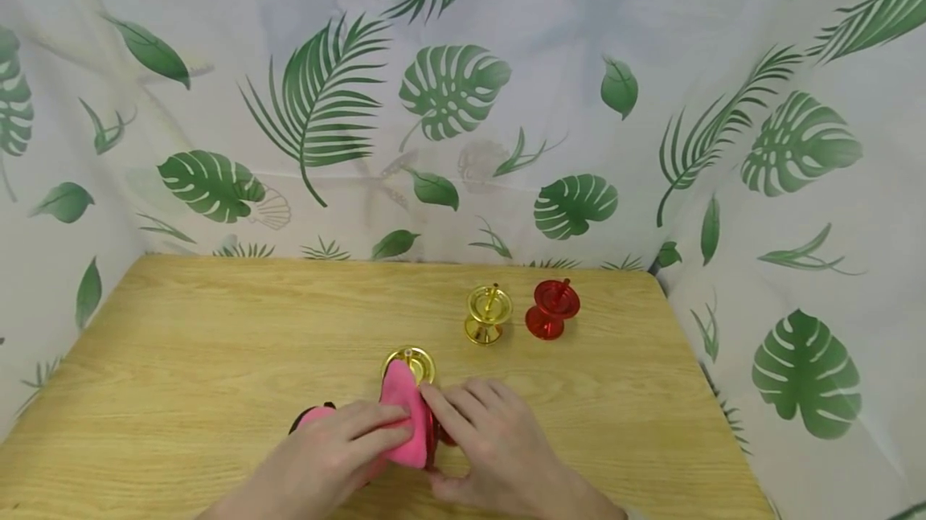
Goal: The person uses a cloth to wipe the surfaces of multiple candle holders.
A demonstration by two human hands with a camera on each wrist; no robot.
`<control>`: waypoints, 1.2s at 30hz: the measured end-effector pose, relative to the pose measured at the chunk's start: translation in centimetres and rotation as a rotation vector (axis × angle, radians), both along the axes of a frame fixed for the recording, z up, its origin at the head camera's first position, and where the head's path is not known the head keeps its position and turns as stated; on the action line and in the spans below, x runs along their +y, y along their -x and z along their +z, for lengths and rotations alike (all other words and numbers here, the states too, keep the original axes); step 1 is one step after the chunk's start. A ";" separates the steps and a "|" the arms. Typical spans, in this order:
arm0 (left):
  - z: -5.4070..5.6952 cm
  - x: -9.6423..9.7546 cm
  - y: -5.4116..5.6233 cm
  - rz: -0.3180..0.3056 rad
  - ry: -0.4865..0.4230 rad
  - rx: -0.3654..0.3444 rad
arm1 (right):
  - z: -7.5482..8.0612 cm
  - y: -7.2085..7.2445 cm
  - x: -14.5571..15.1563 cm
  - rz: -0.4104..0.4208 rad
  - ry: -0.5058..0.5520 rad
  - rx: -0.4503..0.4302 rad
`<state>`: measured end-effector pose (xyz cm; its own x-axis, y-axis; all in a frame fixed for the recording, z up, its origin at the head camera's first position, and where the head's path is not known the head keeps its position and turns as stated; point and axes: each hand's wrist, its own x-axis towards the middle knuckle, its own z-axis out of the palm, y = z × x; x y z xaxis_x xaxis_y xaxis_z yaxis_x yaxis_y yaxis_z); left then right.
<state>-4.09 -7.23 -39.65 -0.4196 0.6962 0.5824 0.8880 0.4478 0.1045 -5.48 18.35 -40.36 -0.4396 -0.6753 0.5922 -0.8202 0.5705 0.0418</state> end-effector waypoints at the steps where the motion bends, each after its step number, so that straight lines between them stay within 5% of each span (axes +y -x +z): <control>1: 0.1 -0.2 0.0 0.004 -0.008 -0.002 | 0.1 0.0 0.0 0.004 0.008 0.009; 11: 0.1 -1.3 -0.2 -0.003 -0.055 -0.011 | 0.1 0.0 0.6 0.007 0.024 0.023; 21: -0.4 0.3 0.3 -0.015 -0.107 -0.061 | -0.2 0.1 -0.4 0.060 0.014 0.044; 24: -0.6 0.5 0.4 -0.016 -0.162 -0.157 | -0.4 0.2 -0.5 0.076 0.039 0.050; 32: -0.2 0.5 0.8 0.031 -0.332 -0.650 | -0.9 0.6 -0.6 0.113 0.079 0.160; 34: -0.1 0.5 0.8 0.047 -0.335 -0.686 | -0.9 0.7 -0.7 0.121 0.093 0.180; 36: -0.2 0.5 0.8 0.028 -0.325 -0.642 | -0.9 0.7 -0.7 0.122 0.105 0.173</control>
